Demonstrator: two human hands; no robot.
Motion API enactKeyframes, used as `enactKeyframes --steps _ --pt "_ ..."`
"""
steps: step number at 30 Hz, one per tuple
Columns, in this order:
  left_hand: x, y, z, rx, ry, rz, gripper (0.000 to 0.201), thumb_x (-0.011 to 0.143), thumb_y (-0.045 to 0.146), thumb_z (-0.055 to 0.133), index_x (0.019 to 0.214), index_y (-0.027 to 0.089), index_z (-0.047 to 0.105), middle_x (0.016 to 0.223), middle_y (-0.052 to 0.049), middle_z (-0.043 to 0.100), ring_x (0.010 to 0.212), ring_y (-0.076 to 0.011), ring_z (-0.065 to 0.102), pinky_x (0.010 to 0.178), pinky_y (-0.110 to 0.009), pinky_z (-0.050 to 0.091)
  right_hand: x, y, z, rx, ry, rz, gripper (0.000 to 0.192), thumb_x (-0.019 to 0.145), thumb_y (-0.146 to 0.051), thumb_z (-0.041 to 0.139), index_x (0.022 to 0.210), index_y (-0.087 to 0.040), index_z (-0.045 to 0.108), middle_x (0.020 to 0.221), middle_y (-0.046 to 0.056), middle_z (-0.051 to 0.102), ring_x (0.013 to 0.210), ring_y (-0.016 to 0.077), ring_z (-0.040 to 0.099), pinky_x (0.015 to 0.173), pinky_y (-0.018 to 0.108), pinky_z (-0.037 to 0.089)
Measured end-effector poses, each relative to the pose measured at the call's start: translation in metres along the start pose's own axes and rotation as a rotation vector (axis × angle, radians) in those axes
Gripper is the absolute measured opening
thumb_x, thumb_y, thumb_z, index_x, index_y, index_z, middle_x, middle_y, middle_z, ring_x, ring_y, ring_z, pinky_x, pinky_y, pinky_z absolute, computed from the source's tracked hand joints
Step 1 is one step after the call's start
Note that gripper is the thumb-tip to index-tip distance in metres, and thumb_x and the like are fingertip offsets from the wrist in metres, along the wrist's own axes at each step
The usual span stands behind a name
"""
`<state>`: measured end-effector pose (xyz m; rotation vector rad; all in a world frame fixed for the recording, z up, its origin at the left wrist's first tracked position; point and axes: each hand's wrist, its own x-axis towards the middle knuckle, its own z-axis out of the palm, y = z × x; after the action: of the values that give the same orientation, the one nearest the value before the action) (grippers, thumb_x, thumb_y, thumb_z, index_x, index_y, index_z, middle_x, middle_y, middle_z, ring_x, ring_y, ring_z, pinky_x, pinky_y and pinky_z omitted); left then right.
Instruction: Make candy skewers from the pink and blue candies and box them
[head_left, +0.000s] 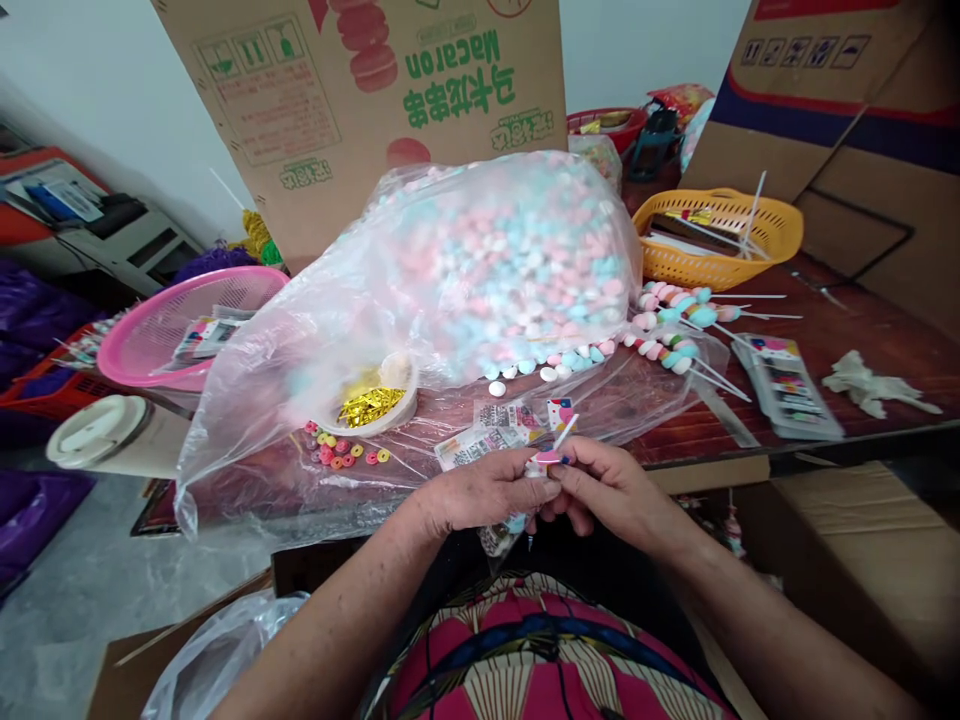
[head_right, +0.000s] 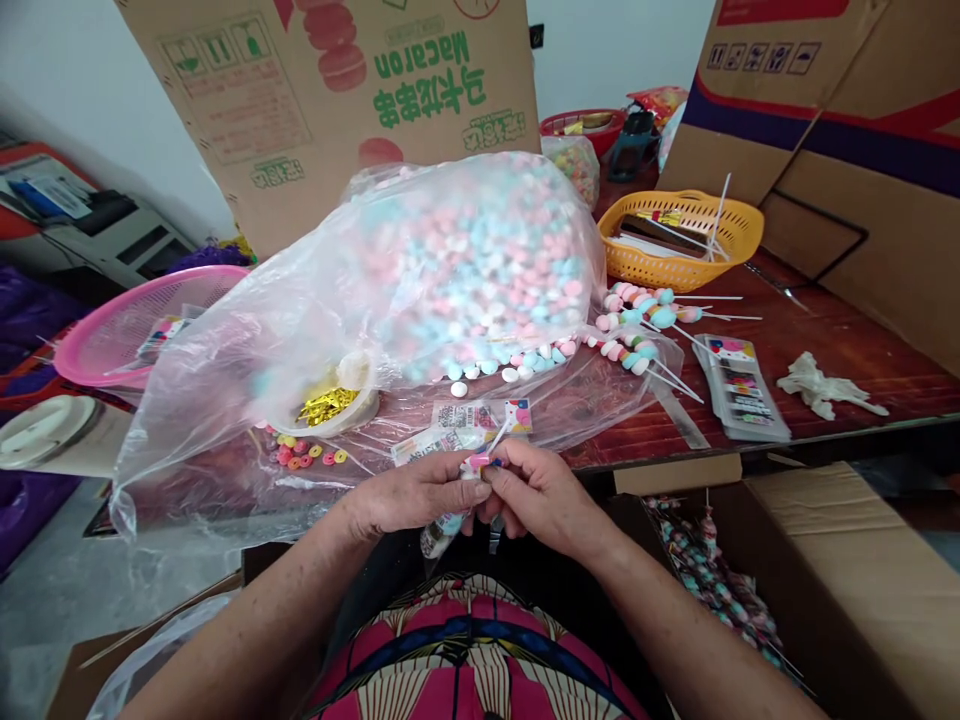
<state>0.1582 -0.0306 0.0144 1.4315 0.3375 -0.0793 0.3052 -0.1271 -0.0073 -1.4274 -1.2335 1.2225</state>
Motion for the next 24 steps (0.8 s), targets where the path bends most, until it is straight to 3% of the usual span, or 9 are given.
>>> enactKeyframes --steps 3,7,9,11,14,16,18,21,24 --pt "-0.001 0.005 -0.004 0.148 0.04 -0.07 0.023 0.086 0.035 0.047 0.076 0.016 0.055 0.064 0.001 0.054 0.058 -0.011 0.053 0.058 -0.023 0.043 0.005 -0.004 -0.002 -0.241 0.118 -0.096 0.024 0.085 -0.033 0.048 0.065 -0.02 0.049 0.05 -0.004 0.053 0.041 0.0089 0.044 0.042 0.021 0.034" --pt "-0.003 0.004 -0.006 0.084 0.117 -0.149 0.025 0.082 0.025 0.041 0.061 0.016 0.052 0.057 0.002 0.054 0.051 -0.0091 0.052 0.053 -0.021 0.039 0.01 -0.017 -0.01 -0.9 0.466 -0.541 0.018 0.089 -0.023 0.045 0.08 -0.017 0.06 0.074 0.007 0.066 0.074 0.0194 0.059 0.068 0.032 0.042" --pt "-0.005 0.0 -0.006 0.0 0.123 -0.186 0.024 0.079 0.02 0.04 0.058 0.015 0.052 0.056 0.002 0.054 0.049 -0.0086 0.053 0.052 -0.021 0.039 0.01 -0.023 -0.013 -1.186 0.342 -0.781 0.022 0.089 -0.017 0.042 0.102 -0.016 0.06 0.103 0.012 0.066 0.102 0.0268 0.054 0.087 0.043 0.038" --pt "-0.006 -0.001 -0.006 -0.05 0.088 -0.23 0.021 0.075 0.013 0.041 0.058 0.014 0.052 0.056 0.001 0.055 0.048 -0.0085 0.053 0.054 -0.021 0.041 0.008 -0.023 -0.013 -1.338 0.086 -0.966 0.031 0.089 -0.012 0.038 0.114 -0.013 0.056 0.115 0.013 0.062 0.114 0.0291 0.048 0.097 0.051 0.03" --pt "-0.007 0.002 -0.004 0.02 -0.034 -0.322 0.02 0.076 0.011 0.042 0.058 0.015 0.05 0.056 0.002 0.055 0.048 -0.0093 0.055 0.058 -0.023 0.046 0.005 -0.015 -0.007 -1.415 -0.095 -1.058 0.028 0.087 -0.008 0.036 0.101 -0.01 0.061 0.088 0.012 0.067 0.091 0.0263 0.055 0.098 0.055 0.028" --pt "-0.011 0.006 -0.002 0.258 -0.118 -0.36 0.024 0.082 0.017 0.043 0.059 0.016 0.049 0.056 0.0 0.057 0.05 -0.0115 0.057 0.058 -0.025 0.047 0.005 -0.007 -0.001 -1.373 -0.146 -1.017 0.026 0.084 -0.005 0.038 0.084 -0.012 0.062 0.069 0.008 0.062 0.071 0.0223 0.054 0.092 0.053 0.034" --pt "-0.018 0.009 0.002 0.678 -0.086 -0.345 0.022 0.083 0.023 0.048 0.062 0.016 0.052 0.061 -0.004 0.061 0.055 -0.0163 0.06 0.057 -0.028 0.047 0.006 -0.002 0.008 -1.166 -0.199 -0.878 0.027 0.083 -0.007 0.036 0.071 -0.016 0.058 0.061 0.006 0.058 0.061 0.0192 0.051 0.078 0.046 0.043" --pt "-0.038 0.004 0.01 1.285 0.172 -0.152 0.009 0.077 0.019 0.055 0.078 0.013 0.061 0.075 -0.012 0.067 0.065 -0.0234 0.062 0.058 -0.032 0.047 0.008 -0.003 0.026 -0.559 -0.356 -0.321 0.028 0.087 -0.021 0.032 0.065 -0.019 0.049 0.054 0.002 0.053 0.05 0.0156 0.048 0.054 0.031 0.042" --pt "-0.066 -0.012 0.014 1.492 0.409 0.15 0.019 0.085 0.017 0.047 0.094 0.012 0.063 0.077 -0.012 0.067 0.066 -0.0231 0.061 0.059 -0.033 0.045 0.013 -0.007 0.048 0.122 -0.527 0.299 0.022 0.08 -0.034 0.037 0.062 -0.022 0.043 0.036 -0.008 0.032 0.035 0.0116 0.035 0.045 0.027 0.04"
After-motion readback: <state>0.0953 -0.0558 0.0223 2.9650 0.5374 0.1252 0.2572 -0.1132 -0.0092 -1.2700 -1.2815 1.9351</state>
